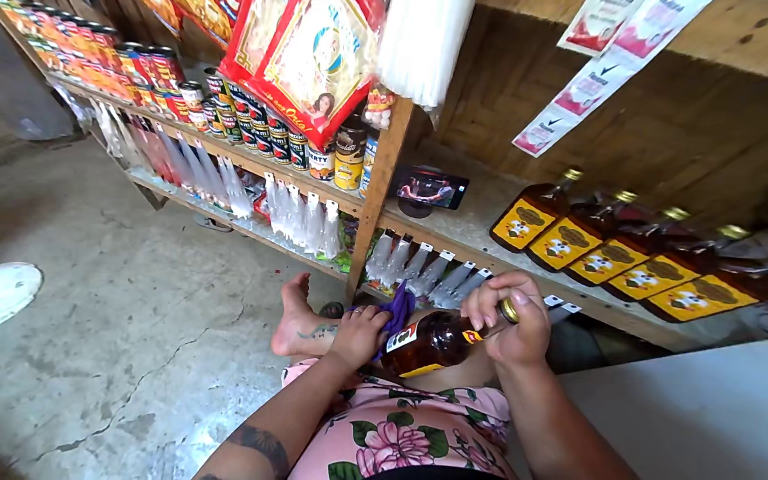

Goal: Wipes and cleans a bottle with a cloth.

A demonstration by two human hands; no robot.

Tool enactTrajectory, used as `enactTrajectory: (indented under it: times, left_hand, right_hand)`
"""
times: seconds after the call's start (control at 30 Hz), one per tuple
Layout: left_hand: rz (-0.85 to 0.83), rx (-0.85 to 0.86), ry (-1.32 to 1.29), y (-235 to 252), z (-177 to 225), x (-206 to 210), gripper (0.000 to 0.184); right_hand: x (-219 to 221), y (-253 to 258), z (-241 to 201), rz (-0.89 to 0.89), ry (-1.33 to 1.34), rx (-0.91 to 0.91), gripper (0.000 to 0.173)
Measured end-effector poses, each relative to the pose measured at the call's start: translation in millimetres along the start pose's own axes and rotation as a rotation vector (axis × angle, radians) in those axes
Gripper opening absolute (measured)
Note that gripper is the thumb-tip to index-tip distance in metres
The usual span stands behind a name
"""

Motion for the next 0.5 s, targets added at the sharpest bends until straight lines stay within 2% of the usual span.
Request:
enactTrajectory:
  times: [0.37, 0.5]
  left_hand:
    - [-0.001, 0.004, -0.007, 0.5, 0.4, -0.6, 0.040]
    - [-0.069, 0.046, 0.049, 9.8, -1.4, -15.2, 0.040]
  right_hand:
    - [0.2, -0.1, 0.7, -0.010, 0.003, -0.002, 0.022]
    - [-0.4, -0.5, 1.7, -0.013, 0.001, -0.011, 0.023]
Point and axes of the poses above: each hand's wrist, its own y-axis towards the middle knuckle, its own x-axis out of the palm, z = x × y, the point moved 1 cm from there along y, towards the middle knuckle, and after that the axes turned 15 degrees about z, right-handed, at the moved point
